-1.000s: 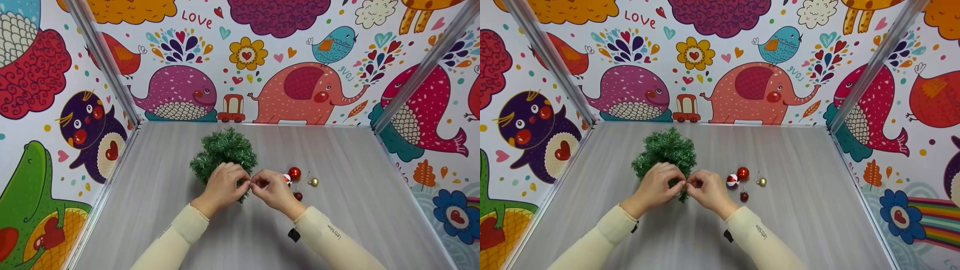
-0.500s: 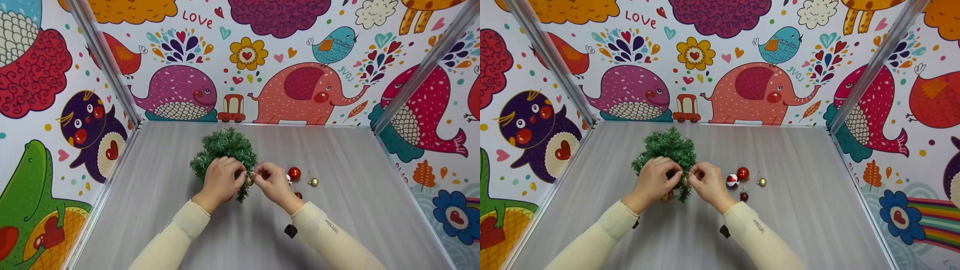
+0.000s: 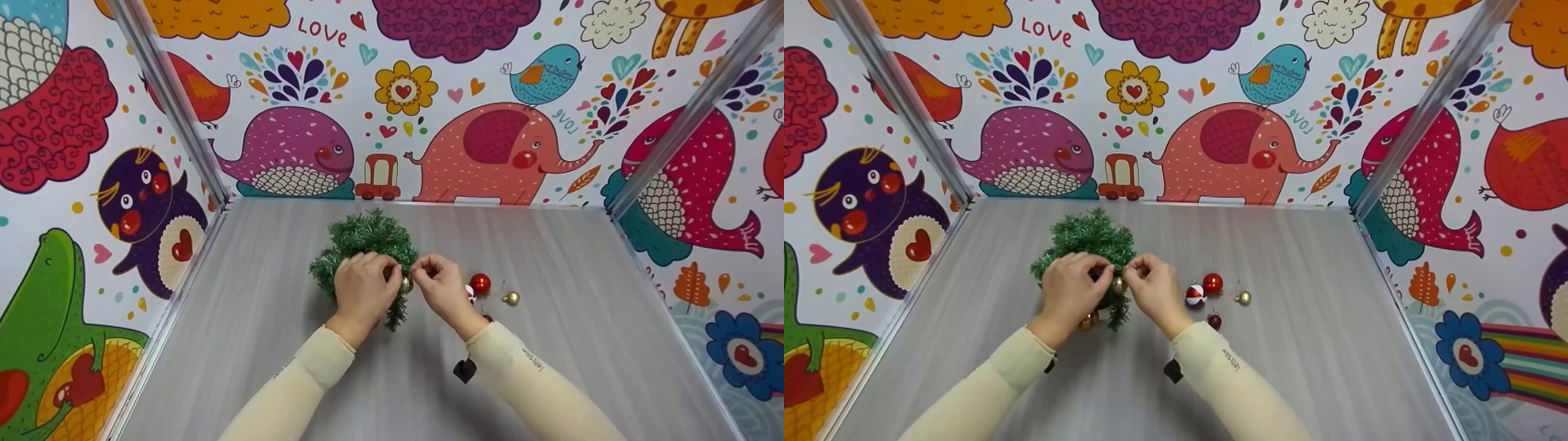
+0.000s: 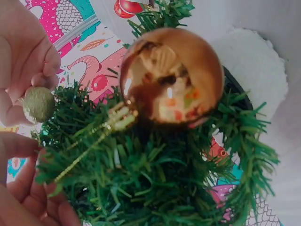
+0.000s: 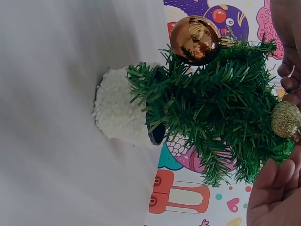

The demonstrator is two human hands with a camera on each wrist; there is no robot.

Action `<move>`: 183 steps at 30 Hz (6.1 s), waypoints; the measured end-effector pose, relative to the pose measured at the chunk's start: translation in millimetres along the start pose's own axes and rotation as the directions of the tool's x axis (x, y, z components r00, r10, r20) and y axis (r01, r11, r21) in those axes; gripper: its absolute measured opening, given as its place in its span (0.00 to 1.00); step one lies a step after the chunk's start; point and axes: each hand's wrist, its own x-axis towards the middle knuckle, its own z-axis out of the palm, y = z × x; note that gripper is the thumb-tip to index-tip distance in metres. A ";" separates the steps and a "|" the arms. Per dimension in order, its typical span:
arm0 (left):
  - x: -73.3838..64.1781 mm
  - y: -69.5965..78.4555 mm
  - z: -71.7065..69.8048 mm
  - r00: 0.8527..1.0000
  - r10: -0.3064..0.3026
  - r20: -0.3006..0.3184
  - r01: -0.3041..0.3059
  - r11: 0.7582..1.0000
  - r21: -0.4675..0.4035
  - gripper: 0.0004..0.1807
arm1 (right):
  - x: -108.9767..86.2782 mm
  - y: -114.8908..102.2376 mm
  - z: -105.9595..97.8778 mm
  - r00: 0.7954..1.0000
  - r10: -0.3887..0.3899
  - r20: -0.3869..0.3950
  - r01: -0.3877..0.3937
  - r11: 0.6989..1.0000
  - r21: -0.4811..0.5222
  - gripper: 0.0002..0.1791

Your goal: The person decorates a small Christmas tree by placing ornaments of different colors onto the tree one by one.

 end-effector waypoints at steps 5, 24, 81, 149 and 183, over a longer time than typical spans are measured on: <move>-1.1 -0.3 1.0 1.000 -0.014 -0.017 0.015 0.999 0.051 0.06 | 3.4 13.6 3.3 0.999 0.047 0.004 -0.047 0.999 -0.018 0.04; -7.8 -7.6 2.9 0.993 0.072 0.096 -0.076 0.996 0.044 0.08 | -1.9 3.9 -4.0 0.988 0.101 0.113 -0.090 0.990 -0.105 0.06; -41.5 -62.0 -28.1 0.976 -0.044 0.215 0.055 0.998 -0.044 0.37 | -49.7 94.0 -78.7 0.998 -0.023 0.056 0.052 0.812 -0.582 0.15; -31.6 -79.6 -40.6 0.940 0.170 0.296 -0.168 0.985 -0.032 0.30 | -79.3 162.3 -102.4 0.989 -0.111 0.095 0.144 0.667 -0.731 0.12; -22.3 -87.5 -54.0 0.908 0.159 0.387 -0.149 0.987 -0.057 0.30 | -78.0 162.9 -103.5 0.989 -0.123 0.081 0.143 0.661 -0.736 0.12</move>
